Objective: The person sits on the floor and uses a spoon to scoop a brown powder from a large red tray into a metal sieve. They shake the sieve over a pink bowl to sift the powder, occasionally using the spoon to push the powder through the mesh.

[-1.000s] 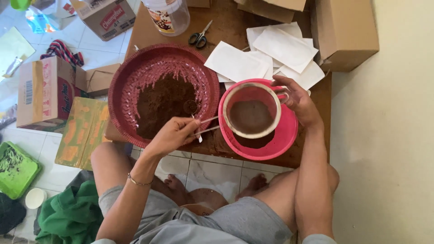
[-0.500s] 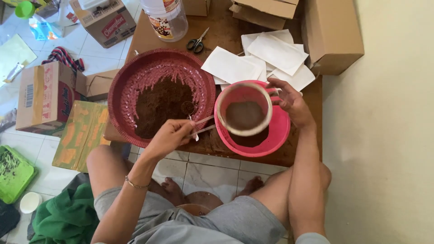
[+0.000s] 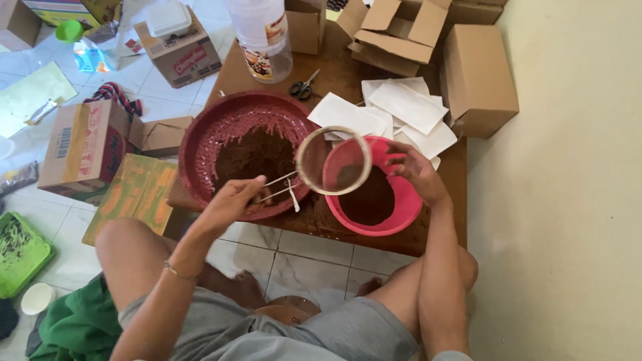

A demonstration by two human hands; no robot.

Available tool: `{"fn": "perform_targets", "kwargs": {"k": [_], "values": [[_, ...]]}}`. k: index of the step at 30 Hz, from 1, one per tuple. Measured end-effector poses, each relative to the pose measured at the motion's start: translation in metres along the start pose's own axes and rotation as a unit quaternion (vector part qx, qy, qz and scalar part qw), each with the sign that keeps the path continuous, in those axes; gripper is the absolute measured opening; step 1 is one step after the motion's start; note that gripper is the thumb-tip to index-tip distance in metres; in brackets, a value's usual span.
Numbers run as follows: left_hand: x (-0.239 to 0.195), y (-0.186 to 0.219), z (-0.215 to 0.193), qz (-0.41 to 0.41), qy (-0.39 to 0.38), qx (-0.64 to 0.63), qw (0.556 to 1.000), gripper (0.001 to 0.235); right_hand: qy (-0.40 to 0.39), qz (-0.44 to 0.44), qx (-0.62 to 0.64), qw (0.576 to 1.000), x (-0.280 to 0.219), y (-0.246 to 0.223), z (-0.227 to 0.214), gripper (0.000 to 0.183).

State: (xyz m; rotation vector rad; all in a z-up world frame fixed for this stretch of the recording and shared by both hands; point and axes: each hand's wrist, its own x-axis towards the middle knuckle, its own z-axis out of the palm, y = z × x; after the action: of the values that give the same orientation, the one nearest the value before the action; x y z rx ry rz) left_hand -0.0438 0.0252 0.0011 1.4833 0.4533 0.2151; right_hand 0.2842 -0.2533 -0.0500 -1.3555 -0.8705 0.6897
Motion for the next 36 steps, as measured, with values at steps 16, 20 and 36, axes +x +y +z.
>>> {"fn": "perform_targets", "kwargs": {"k": [16, 20, 36], "values": [[0.080, -0.073, -0.190, -0.017, 0.110, -0.013, 0.994, 0.038, 0.034, 0.242, -0.059, 0.968, -0.124, -0.007, 0.144, 0.060], [0.115, -0.097, -0.209, -0.006, 0.078, -0.074, 0.994, 0.042, -0.104, 0.452, -0.145, 0.874, -0.135, 0.037, 0.205, 0.065], [0.114, -0.068, -0.233, 0.011, 0.108, -0.091, 0.990, 0.042, 0.246, 0.435, 0.022, 0.866, -0.052, 0.094, 0.264, 0.053]]}}
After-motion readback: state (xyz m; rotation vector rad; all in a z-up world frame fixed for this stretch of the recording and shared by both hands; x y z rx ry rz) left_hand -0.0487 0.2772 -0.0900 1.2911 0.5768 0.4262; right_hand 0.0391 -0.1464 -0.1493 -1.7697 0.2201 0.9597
